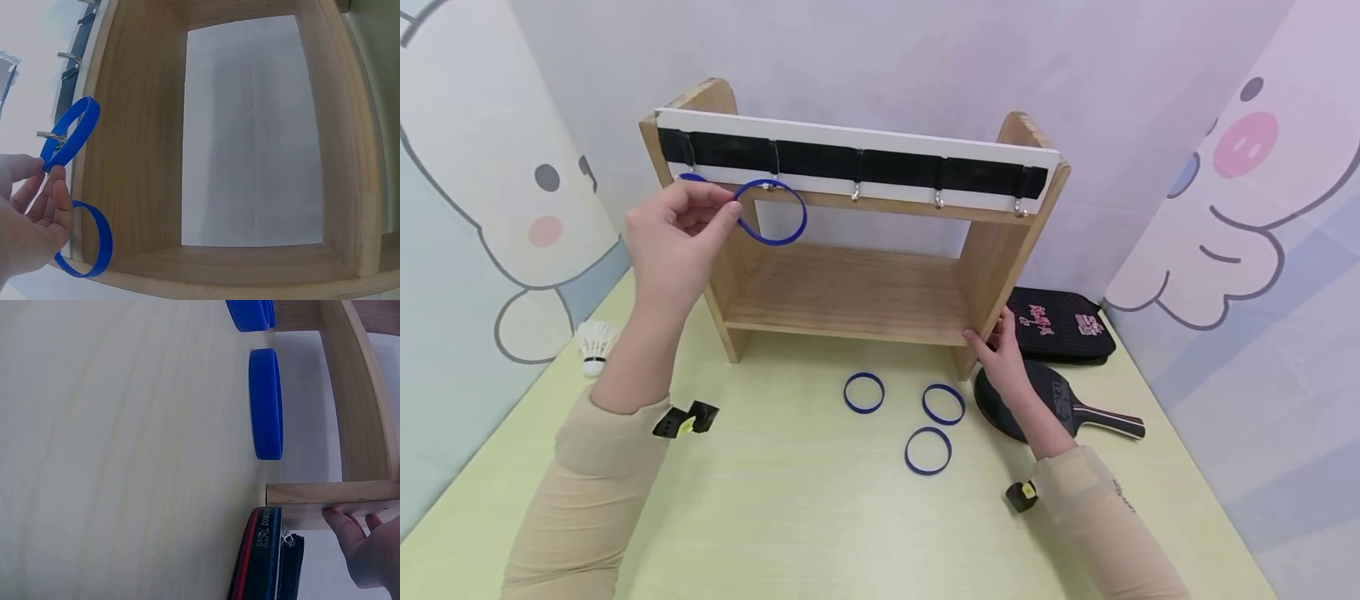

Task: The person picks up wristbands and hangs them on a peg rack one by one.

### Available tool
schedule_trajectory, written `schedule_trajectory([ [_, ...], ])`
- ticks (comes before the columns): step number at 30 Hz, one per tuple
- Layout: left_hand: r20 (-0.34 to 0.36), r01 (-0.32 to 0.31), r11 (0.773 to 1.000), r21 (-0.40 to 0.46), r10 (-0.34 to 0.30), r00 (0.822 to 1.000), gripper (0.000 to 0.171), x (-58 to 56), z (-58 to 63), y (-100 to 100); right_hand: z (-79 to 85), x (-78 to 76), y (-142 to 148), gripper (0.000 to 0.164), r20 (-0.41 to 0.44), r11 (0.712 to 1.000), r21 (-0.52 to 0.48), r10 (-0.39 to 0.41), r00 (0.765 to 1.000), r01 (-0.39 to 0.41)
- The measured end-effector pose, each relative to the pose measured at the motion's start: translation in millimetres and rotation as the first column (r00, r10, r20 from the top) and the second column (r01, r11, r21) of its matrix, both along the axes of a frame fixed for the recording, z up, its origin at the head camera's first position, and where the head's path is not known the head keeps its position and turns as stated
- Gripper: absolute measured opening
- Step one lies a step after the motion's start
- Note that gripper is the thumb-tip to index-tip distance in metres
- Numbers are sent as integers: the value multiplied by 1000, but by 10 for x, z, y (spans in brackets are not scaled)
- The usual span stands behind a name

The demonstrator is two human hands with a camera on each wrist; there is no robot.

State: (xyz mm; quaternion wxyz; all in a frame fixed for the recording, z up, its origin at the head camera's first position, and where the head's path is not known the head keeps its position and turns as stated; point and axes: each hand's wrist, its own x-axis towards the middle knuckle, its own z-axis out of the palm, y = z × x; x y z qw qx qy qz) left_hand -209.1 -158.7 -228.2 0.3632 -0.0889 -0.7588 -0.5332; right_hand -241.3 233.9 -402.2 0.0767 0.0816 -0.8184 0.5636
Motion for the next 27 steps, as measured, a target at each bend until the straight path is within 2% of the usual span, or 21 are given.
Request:
schedule_trajectory([
  [3, 8, 4, 1000, -10, -4, 1000, 22, -13, -29, -4, -87, -72, 43, 70, 3, 1000, -7, -4, 1000, 4],
  [9, 10, -15, 999, -31, 15, 1000, 21, -5, -44, -11, -106, -79, 49, 70, -7, 1000, -3, -8, 1000, 8],
  [13, 1, -40, 998, -43, 40, 999, 21, 59, -50, 9, -108, -80, 53, 69, -7, 1000, 1, -15, 1000, 15],
  [17, -6, -21, 996, -83, 20, 1000, 20, 167, -93, 75, -76, -57, 37, 69, -2, 1000, 2, -15, 1000, 15],
  [22, 3, 41, 984, -174, -41, 999, 19, 262, -232, 175, -43, -33, 21, 68, -1, 1000, -2, -15, 1000, 15],
  [27, 26, 88, 961, -260, -85, 996, 18, 252, -447, 263, -104, -68, 53, 68, -12, 1000, 4, -17, 1000, 17],
])
